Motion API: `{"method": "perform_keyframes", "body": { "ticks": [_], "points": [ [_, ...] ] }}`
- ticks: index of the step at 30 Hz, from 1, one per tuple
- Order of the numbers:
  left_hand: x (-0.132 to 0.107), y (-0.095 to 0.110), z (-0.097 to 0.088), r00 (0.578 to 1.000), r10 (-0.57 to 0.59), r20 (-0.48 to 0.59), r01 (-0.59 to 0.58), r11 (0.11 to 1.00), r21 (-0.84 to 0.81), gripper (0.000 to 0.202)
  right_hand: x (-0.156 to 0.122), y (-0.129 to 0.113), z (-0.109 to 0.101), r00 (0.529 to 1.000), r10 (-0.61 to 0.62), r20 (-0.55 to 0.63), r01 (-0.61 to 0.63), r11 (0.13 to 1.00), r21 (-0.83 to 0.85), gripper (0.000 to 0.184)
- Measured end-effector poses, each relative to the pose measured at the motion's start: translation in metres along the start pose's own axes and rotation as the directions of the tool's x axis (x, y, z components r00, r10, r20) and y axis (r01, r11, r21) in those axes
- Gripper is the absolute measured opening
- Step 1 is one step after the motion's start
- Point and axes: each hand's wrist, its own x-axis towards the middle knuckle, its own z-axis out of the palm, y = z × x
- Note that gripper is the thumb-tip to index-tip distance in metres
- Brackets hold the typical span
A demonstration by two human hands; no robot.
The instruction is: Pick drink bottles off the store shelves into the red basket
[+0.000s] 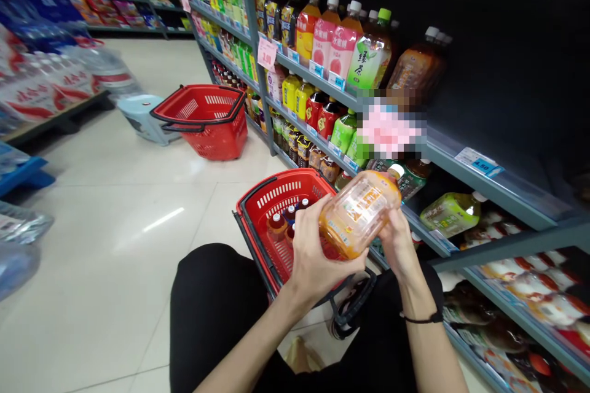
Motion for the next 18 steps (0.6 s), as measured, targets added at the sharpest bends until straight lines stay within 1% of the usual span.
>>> {"method": "perform_keyframes", "body": {
  "ticks": [2, 4, 6, 8, 9, 10, 11, 12, 13, 14, 15, 16, 17, 18],
  "points": [
    [0.001, -0.003, 0.001, 0.990, 0.134, -0.038, -0.133, 0.990, 0.051, 0.108, 0.006, 0.004, 0.004, 0.998, 0.060, -0.035, -0.056, 0.991, 0.119, 0.068],
    [-0.003, -0.010, 0.003, 0.962, 0.270, -0.049, -0.266, 0.961, 0.075, 0.109, 0.012, 0.008, 0.010, 0.995, 0.052, -0.086, -0.034, 0.979, 0.201, 0.066],
    [-0.011, -0.018, 0.005, 0.909, 0.414, -0.038, -0.409, 0.907, 0.097, 0.099, 0.017, 0.012, 0.016, 0.990, 0.056, -0.127, -0.018, 0.958, 0.286, 0.065],
    [-0.023, -0.025, 0.007, 0.856, 0.516, -0.017, -0.511, 0.852, 0.115, 0.081, 0.019, 0.017, 0.019, 0.986, 0.086, -0.141, -0.029, 0.931, 0.364, 0.071],
    [-0.029, -0.028, 0.008, 0.840, 0.542, 0.009, -0.540, 0.835, 0.105, 0.072, 0.019, 0.020, 0.019, 0.987, 0.096, -0.127, -0.040, 0.921, 0.388, 0.075],
    [-0.035, -0.030, 0.008, 0.833, 0.551, 0.056, -0.553, 0.830, 0.069, 0.067, 0.017, 0.022, 0.019, 0.990, 0.094, -0.103, -0.046, 0.917, 0.396, 0.081],
    [-0.040, -0.031, 0.008, 0.828, 0.547, 0.122, -0.553, 0.833, 0.013, 0.066, 0.016, 0.025, 0.018, 0.994, 0.083, -0.077, -0.046, 0.918, 0.393, 0.084],
    [-0.043, -0.030, 0.008, 0.811, 0.552, 0.193, -0.554, 0.831, -0.049, 0.068, 0.013, 0.026, 0.017, 0.996, 0.067, -0.055, -0.040, 0.921, 0.388, 0.084],
    [-0.044, -0.029, 0.008, 0.782, 0.573, 0.246, -0.568, 0.817, -0.099, 0.069, 0.011, 0.026, 0.016, 0.998, 0.052, -0.040, -0.033, 0.921, 0.387, 0.081],
    [-0.044, -0.026, 0.008, 0.747, 0.609, 0.266, -0.601, 0.790, -0.123, 0.066, 0.009, 0.026, 0.016, 0.998, 0.047, -0.037, -0.029, 0.918, 0.396, 0.075],
    [-0.042, -0.023, 0.009, 0.715, 0.653, 0.249, -0.649, 0.753, -0.112, 0.062, 0.007, 0.024, 0.016, 0.998, 0.057, -0.038, -0.037, 0.908, 0.417, 0.068],
    [-0.039, -0.018, 0.009, 0.684, 0.701, 0.203, -0.702, 0.707, -0.078, 0.058, 0.007, 0.021, 0.017, 0.995, 0.089, -0.035, -0.064, 0.890, 0.451, 0.062],
    [-0.035, -0.013, 0.010, 0.661, 0.738, 0.137, -0.740, 0.671, -0.040, 0.058, 0.006, 0.018, 0.019, 0.990, 0.138, -0.023, -0.109, 0.864, 0.492, 0.059],
    [-0.029, -0.008, 0.011, 0.660, 0.748, 0.064, -0.749, 0.662, -0.019, 0.062, 0.007, 0.015, 0.021, 0.981, 0.191, -0.011, -0.157, 0.832, 0.533, 0.058]
  ]
}}
